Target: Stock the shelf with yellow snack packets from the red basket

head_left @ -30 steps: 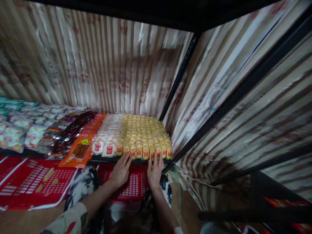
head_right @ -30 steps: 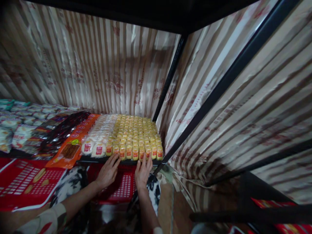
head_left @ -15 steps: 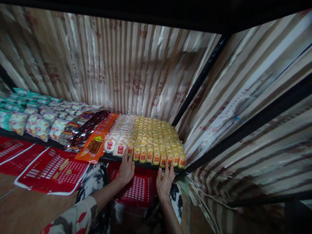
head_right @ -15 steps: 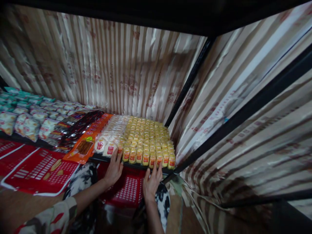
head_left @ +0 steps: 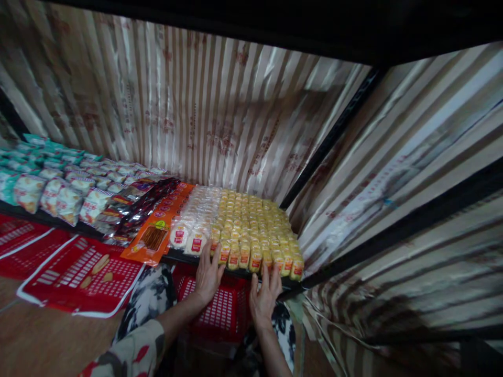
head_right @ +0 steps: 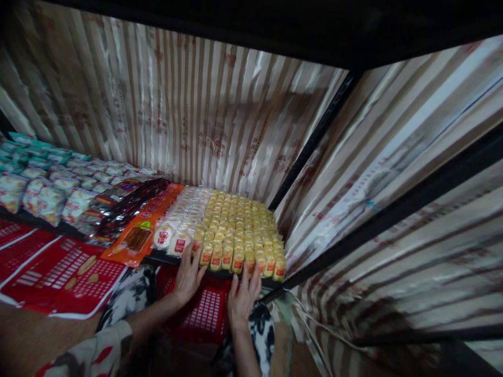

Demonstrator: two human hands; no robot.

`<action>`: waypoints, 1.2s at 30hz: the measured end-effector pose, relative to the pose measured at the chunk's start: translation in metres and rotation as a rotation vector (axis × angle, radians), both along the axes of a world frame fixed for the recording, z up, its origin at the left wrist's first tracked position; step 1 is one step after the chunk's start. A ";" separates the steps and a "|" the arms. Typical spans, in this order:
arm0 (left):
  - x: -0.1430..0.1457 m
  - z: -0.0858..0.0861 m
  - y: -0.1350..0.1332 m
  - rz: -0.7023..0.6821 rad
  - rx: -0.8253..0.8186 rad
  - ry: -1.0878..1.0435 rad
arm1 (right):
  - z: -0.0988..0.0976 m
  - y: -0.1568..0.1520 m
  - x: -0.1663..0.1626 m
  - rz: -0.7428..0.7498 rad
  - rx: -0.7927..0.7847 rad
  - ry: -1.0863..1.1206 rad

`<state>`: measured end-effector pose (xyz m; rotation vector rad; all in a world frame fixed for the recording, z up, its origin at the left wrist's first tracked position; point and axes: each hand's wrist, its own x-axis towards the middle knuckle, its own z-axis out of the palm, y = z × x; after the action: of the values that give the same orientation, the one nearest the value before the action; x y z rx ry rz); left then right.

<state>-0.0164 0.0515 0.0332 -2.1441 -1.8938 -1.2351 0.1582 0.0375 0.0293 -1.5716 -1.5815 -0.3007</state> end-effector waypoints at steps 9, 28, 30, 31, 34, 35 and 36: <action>-0.005 0.000 -0.002 -0.046 0.077 0.068 | -0.007 -0.001 0.000 -0.004 -0.044 -0.028; 0.000 0.002 -0.019 -0.252 0.046 0.330 | -0.015 -0.010 0.009 0.030 -0.057 -0.089; 0.001 0.000 -0.020 -0.298 0.026 0.356 | -0.017 -0.011 0.008 0.058 -0.060 -0.115; 0.002 0.000 -0.019 -0.309 0.011 0.366 | -0.017 -0.010 0.008 0.074 -0.062 -0.127; 0.005 0.000 -0.018 -0.296 -0.044 0.373 | -0.016 -0.009 0.007 0.107 -0.064 -0.153; 0.006 0.000 -0.017 -0.293 -0.059 0.372 | -0.015 -0.009 0.007 0.110 -0.067 -0.155; 0.006 0.001 -0.017 -0.294 -0.072 0.372 | -0.014 -0.009 0.007 0.114 -0.071 -0.155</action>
<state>-0.0102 0.0343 0.0339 -2.5406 -1.5357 -0.7303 0.1652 0.0285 0.0151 -1.5355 -1.8117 -0.3124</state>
